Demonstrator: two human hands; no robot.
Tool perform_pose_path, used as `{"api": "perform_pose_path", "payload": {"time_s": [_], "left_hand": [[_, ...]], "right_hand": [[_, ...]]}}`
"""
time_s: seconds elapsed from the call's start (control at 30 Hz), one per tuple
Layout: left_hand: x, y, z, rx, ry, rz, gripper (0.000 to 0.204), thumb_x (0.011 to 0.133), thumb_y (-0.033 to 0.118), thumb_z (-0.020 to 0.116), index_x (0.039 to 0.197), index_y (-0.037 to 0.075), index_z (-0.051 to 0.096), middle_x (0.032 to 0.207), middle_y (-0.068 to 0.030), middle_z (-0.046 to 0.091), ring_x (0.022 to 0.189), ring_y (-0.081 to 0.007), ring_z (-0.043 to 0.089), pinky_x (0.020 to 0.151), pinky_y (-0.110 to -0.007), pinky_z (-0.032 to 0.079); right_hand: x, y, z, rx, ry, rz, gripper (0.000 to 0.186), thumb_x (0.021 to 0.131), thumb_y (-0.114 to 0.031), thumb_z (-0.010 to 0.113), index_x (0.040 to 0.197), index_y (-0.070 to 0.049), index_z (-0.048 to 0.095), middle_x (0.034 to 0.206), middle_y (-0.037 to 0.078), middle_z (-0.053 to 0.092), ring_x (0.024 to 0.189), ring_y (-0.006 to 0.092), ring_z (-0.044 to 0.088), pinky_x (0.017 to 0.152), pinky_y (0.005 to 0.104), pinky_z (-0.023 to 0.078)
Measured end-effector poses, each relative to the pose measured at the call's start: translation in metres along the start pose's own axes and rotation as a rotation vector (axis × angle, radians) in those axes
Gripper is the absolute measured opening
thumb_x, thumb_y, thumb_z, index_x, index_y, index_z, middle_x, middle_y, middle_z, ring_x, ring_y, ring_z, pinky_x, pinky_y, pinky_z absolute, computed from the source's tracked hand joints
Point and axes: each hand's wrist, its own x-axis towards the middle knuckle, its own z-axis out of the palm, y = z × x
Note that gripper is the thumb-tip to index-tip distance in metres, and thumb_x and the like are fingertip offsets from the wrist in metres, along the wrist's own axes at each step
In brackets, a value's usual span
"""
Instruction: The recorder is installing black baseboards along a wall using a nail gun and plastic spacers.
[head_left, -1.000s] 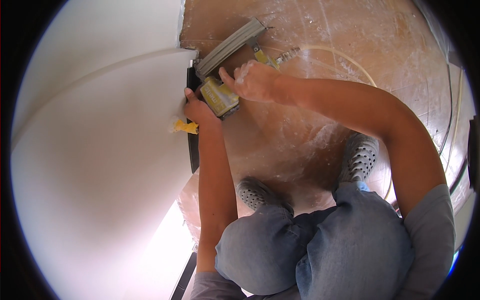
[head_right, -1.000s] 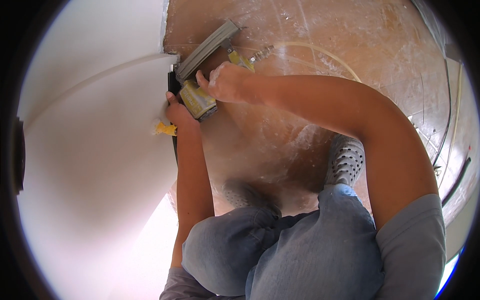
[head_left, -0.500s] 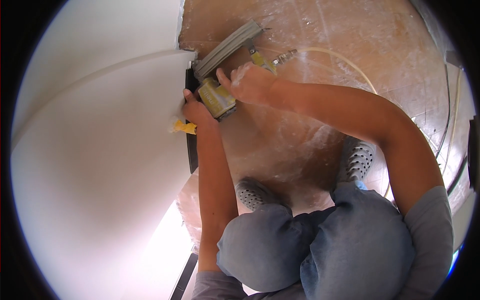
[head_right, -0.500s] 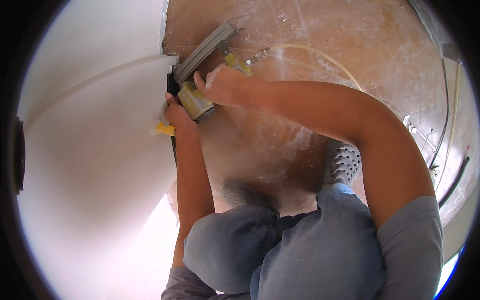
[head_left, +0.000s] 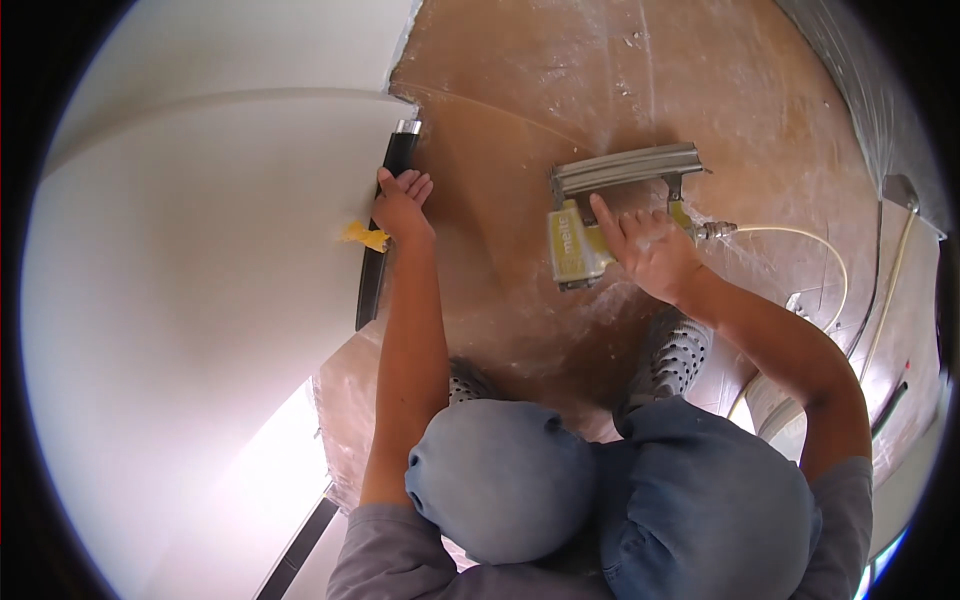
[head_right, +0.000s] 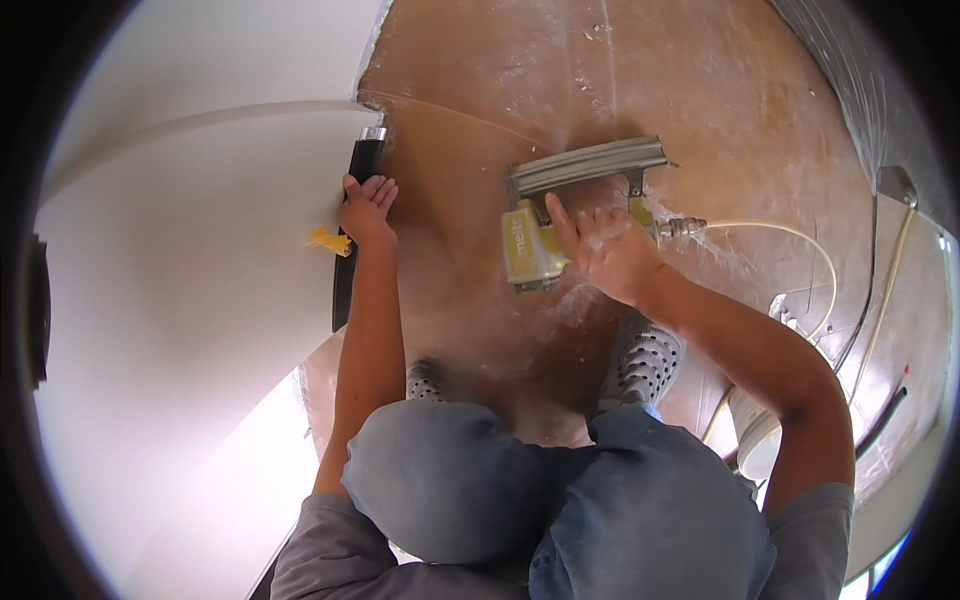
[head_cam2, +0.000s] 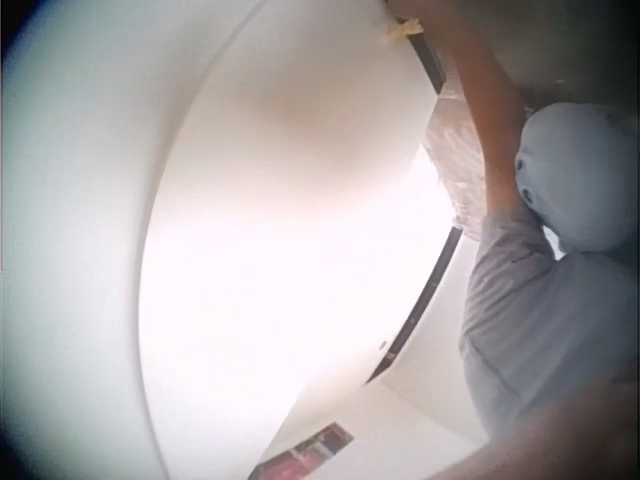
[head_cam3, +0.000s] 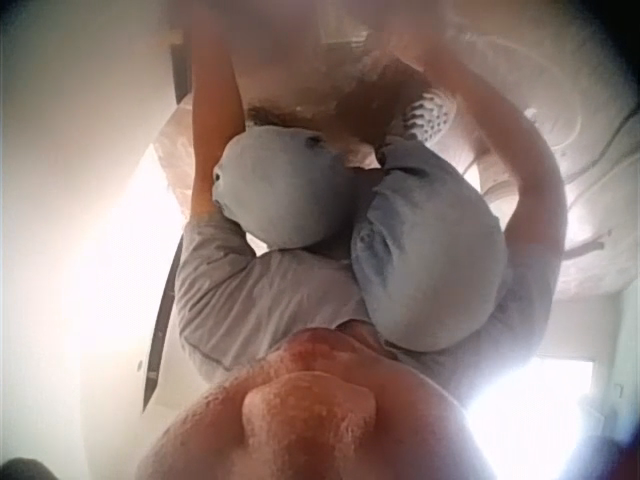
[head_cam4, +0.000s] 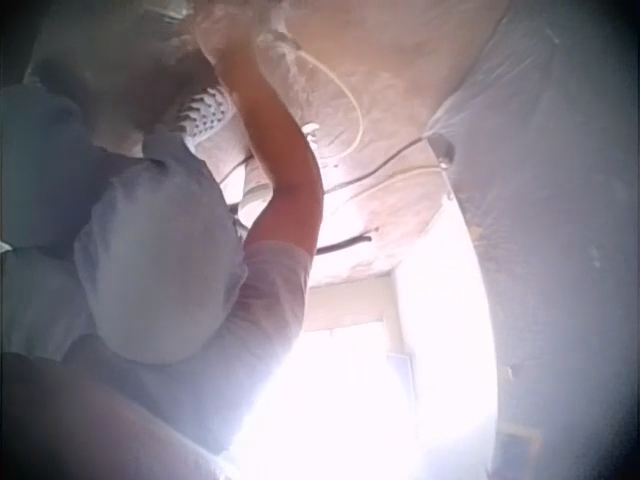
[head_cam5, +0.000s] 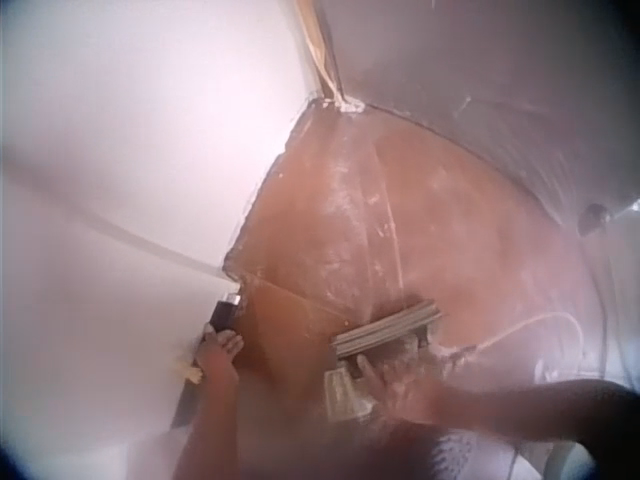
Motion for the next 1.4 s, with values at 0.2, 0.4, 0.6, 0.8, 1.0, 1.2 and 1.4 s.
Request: {"api": "perform_pose_path", "payload": {"time_s": [0.2,0.4,0.6,0.8,1.0,1.2,1.4], "left_hand": [[-0.008,-0.024,-0.049,0.130,0.014,0.113,0.060,0.107,0.044,0.053,0.116,-0.014,0.062,0.108,-0.0230,0.071,0.088,-0.0311,0.074,0.081,-0.037,0.063],[-0.078,-0.027,-0.116,1.080,0.000,0.534,0.042,0.104,0.031,0.059,0.130,-0.002,0.062,0.117,-0.0178,0.067,0.099,-0.0298,0.070,0.084,-0.039,0.056],[-0.101,-0.037,-0.199,1.120,0.205,0.585,0.040,0.101,0.015,0.062,0.138,0.001,0.057,0.121,-0.0175,0.057,0.100,-0.0295,0.066,0.084,-0.042,0.055],[-0.093,-0.042,-0.216,1.182,0.231,0.602,0.042,0.101,0.016,0.063,0.139,-0.001,0.055,0.115,-0.0160,0.058,0.099,-0.0284,0.066,0.082,-0.043,0.055],[-0.090,-0.033,-0.217,1.079,0.139,0.502,0.041,0.098,0.014,0.067,0.134,-0.003,0.058,0.109,-0.0213,0.065,0.090,-0.0349,0.067,0.079,-0.045,0.055],[-0.083,-0.035,-0.239,1.295,0.168,0.540,0.032,0.093,0.023,0.074,0.111,-0.002,0.065,0.098,-0.0234,0.070,0.089,-0.0412,0.067,0.074,-0.050,0.053],[-0.082,-0.018,-0.284,1.269,-0.084,0.341,0.021,0.083,0.020,0.080,0.085,0.004,0.067,0.080,-0.0195,0.069,0.076,-0.0407,0.067,0.071,-0.049,0.051]], "right_hand": [[0.032,-0.001,0.015,0.033,0.172,0.019,0.074,0.084,-0.010,0.061,0.153,0.006,0.039,0.089,0.009,0.064,0.080,0.0240,0.064,0.074,0.0358,0.053],[0.049,-0.009,0.005,0.166,0.116,0.072,0.075,0.081,-0.014,0.067,0.151,0.001,0.044,0.100,0.012,0.065,0.094,0.0291,0.064,0.082,0.0420,0.053],[0.117,-0.053,-0.017,0.748,0.455,0.074,0.040,0.080,-0.010,0.063,0.120,0.000,0.062,0.112,0.019,0.063,0.109,0.0373,0.060,0.097,0.0455,0.051],[0.249,-0.088,0.025,0.995,0.355,0.397,0.042,0.084,-0.010,0.059,0.124,0.002,0.058,0.126,0.024,0.057,0.124,0.0436,0.053,0.103,0.0486,0.048],[0.279,-0.113,0.032,0.985,0.441,0.401,0.049,0.084,-0.012,0.062,0.130,0.004,0.056,0.130,0.024,0.055,0.125,0.0434,0.052,0.106,0.0483,0.047],[0.260,-0.124,0.042,0.905,0.389,0.296,0.047,0.087,-0.009,0.060,0.133,-0.002,0.057,0.124,0.020,0.059,0.121,0.0414,0.055,0.102,0.0478,0.049],[0.152,-0.099,-0.029,0.687,0.409,0.181,0.057,0.088,-0.013,0.064,0.142,-0.003,0.051,0.129,0.020,0.061,0.120,0.0385,0.058,0.102,0.0480,0.049]]}}
